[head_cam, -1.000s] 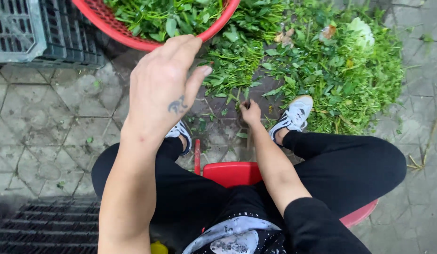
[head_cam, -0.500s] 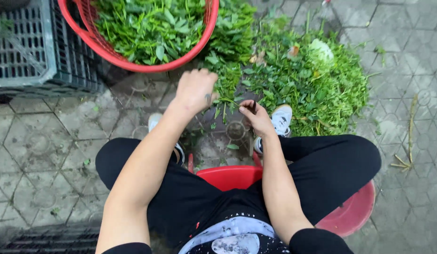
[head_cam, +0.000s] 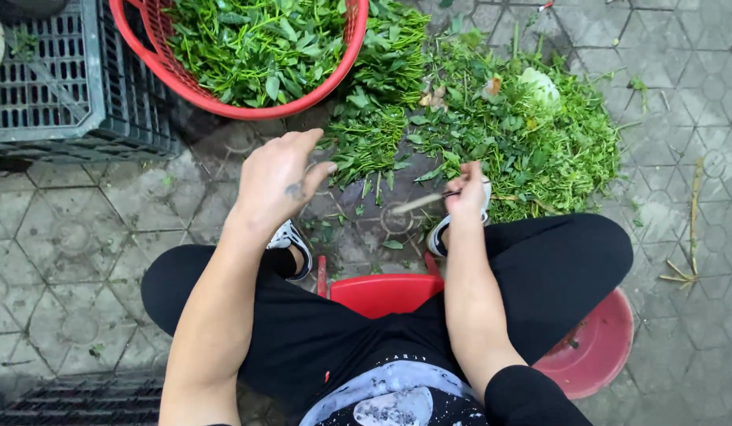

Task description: Trimming and sorting green leafy vegetables using a knife and placing them in a basket

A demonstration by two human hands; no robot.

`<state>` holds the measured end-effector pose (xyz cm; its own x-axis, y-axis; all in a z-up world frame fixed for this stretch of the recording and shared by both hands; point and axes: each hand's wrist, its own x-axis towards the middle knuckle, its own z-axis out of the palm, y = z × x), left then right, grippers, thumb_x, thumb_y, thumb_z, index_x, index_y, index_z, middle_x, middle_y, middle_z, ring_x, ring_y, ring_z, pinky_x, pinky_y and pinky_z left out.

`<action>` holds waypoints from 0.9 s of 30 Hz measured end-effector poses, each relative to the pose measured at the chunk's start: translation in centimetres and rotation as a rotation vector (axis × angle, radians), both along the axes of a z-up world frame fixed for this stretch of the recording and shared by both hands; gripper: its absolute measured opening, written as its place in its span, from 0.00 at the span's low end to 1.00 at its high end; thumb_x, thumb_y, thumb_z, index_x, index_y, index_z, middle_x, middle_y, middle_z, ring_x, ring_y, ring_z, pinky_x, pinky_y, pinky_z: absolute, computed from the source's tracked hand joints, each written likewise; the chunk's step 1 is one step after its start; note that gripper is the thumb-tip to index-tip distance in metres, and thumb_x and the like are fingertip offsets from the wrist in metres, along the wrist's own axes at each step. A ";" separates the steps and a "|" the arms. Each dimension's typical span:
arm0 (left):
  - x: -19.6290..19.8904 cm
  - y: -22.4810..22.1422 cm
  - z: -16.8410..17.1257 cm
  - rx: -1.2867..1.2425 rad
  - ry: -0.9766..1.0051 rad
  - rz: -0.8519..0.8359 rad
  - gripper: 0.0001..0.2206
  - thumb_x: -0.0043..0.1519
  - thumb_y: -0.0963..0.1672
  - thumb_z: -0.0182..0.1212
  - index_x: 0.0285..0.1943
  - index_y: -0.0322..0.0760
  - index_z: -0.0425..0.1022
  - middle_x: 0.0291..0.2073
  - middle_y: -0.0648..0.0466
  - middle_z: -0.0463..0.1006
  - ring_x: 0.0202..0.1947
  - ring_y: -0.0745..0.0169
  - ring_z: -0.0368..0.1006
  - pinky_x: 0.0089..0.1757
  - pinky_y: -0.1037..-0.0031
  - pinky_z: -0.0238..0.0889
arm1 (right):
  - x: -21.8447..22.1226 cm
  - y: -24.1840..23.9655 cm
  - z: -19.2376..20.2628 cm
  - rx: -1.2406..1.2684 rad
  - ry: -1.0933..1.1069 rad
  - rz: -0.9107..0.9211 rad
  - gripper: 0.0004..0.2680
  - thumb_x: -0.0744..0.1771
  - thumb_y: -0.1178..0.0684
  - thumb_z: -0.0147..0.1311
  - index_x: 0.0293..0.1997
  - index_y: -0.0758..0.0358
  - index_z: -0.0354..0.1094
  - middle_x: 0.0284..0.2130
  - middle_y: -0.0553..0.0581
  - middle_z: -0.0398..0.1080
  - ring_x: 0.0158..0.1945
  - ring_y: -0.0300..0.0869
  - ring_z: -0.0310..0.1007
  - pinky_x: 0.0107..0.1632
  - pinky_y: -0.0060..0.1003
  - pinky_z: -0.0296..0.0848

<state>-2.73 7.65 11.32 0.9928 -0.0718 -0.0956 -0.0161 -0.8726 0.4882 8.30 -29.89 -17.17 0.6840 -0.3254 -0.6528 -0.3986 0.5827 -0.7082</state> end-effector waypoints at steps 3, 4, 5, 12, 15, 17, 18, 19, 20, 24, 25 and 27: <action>-0.4 0.8 2.2 -0.040 -0.022 0.040 0.22 0.66 0.50 0.59 0.67 0.37 0.72 0.50 0.42 0.80 0.50 0.36 0.77 0.47 0.47 0.70 | -1.4 4.4 -2.4 -0.132 0.076 0.217 0.06 0.68 0.50 0.59 0.46 0.55 0.68 0.28 0.48 0.69 0.20 0.29 0.51 0.20 0.20 0.54; -0.2 1.3 2.2 -0.047 -0.015 0.045 0.22 0.66 0.50 0.59 0.67 0.37 0.72 0.50 0.42 0.80 0.50 0.36 0.77 0.47 0.47 0.70 | -1.6 5.5 -3.6 -0.139 0.084 0.221 0.06 0.68 0.50 0.59 0.46 0.55 0.68 0.28 0.48 0.69 0.20 0.29 0.51 0.20 0.20 0.54; 0.0 1.9 2.1 -0.011 -0.021 0.055 0.22 0.66 0.50 0.60 0.67 0.37 0.72 0.49 0.42 0.80 0.49 0.36 0.77 0.46 0.47 0.70 | -1.8 6.5 -4.8 -0.201 0.102 0.311 0.07 0.68 0.52 0.58 0.49 0.57 0.69 0.31 0.49 0.72 0.20 0.29 0.54 0.19 0.21 0.57; 0.9 4.5 2.8 0.078 -0.125 0.175 0.23 0.66 0.52 0.61 0.66 0.37 0.72 0.51 0.47 0.80 0.44 0.36 0.76 0.38 0.48 0.68 | 1.7 8.2 -15.4 -1.089 0.057 0.796 0.15 0.64 0.40 0.57 0.53 0.53 0.73 0.46 0.52 0.78 0.50 0.45 0.77 0.54 0.40 0.69; 1.2 5.0 2.9 0.056 -0.106 0.188 0.22 0.66 0.50 0.62 0.65 0.35 0.72 0.51 0.46 0.81 0.45 0.36 0.76 0.40 0.50 0.68 | 4.1 8.0 -17.5 -1.184 0.029 1.050 0.13 0.64 0.45 0.60 0.52 0.48 0.76 0.46 0.49 0.79 0.52 0.48 0.77 0.57 0.41 0.70; 1.5 5.1 2.6 0.048 -0.091 0.188 0.23 0.66 0.50 0.62 0.66 0.35 0.72 0.50 0.46 0.80 0.44 0.36 0.76 0.40 0.49 0.68 | 4.3 8.0 -16.6 -1.208 0.049 1.117 0.10 0.64 0.44 0.60 0.47 0.46 0.77 0.43 0.52 0.79 0.49 0.51 0.77 0.53 0.44 0.71; 1.6 5.2 2.6 0.041 -0.084 0.179 0.23 0.65 0.50 0.63 0.66 0.35 0.72 0.49 0.46 0.80 0.43 0.36 0.76 0.40 0.49 0.68 | 4.4 8.1 -16.1 -1.232 0.067 1.171 0.07 0.64 0.42 0.59 0.42 0.45 0.77 0.40 0.54 0.80 0.47 0.54 0.78 0.50 0.47 0.72; 1.8 5.0 2.8 0.044 -0.085 0.179 0.23 0.65 0.50 0.63 0.66 0.35 0.72 0.49 0.46 0.80 0.43 0.36 0.76 0.40 0.49 0.68 | 3.3 9.0 -11.3 -1.229 0.064 1.170 0.07 0.64 0.42 0.59 0.42 0.45 0.77 0.40 0.54 0.80 0.47 0.54 0.78 0.50 0.47 0.72; 1.9 4.8 3.0 0.034 -0.080 0.169 0.22 0.65 0.50 0.63 0.65 0.36 0.72 0.48 0.46 0.80 0.43 0.36 0.76 0.39 0.47 0.69 | 2.3 10.4 -6.2 -0.983 0.143 1.237 0.10 0.66 0.42 0.57 0.48 0.50 0.73 0.45 0.53 0.77 0.37 0.44 0.71 0.42 0.39 0.71; 2.6 3.7 2.9 -0.003 -0.078 0.094 0.20 0.66 0.49 0.64 0.62 0.33 0.71 0.44 0.45 0.79 0.42 0.37 0.77 0.34 0.44 0.70 | -0.9 8.2 -6.0 -0.785 0.148 1.271 0.09 0.68 0.46 0.58 0.48 0.55 0.73 0.44 0.52 0.76 0.48 0.44 0.75 0.51 0.44 0.69; 2.6 3.4 2.5 -0.003 -0.082 0.085 0.20 0.66 0.49 0.64 0.62 0.33 0.71 0.44 0.45 0.79 0.42 0.37 0.77 0.34 0.44 0.70 | -1.7 7.9 -6.0 -0.785 0.148 1.261 0.09 0.68 0.46 0.58 0.48 0.55 0.73 0.44 0.52 0.76 0.48 0.44 0.75 0.51 0.44 0.69; 2.8 2.8 2.1 0.006 -0.059 0.100 0.15 0.65 0.49 0.66 0.50 0.37 0.70 0.36 0.48 0.78 0.36 0.34 0.75 0.30 0.46 0.66 | -2.7 7.6 -5.8 -0.681 0.001 1.047 0.05 0.67 0.51 0.61 0.45 0.54 0.74 0.37 0.46 0.75 0.41 0.35 0.70 0.48 0.35 0.68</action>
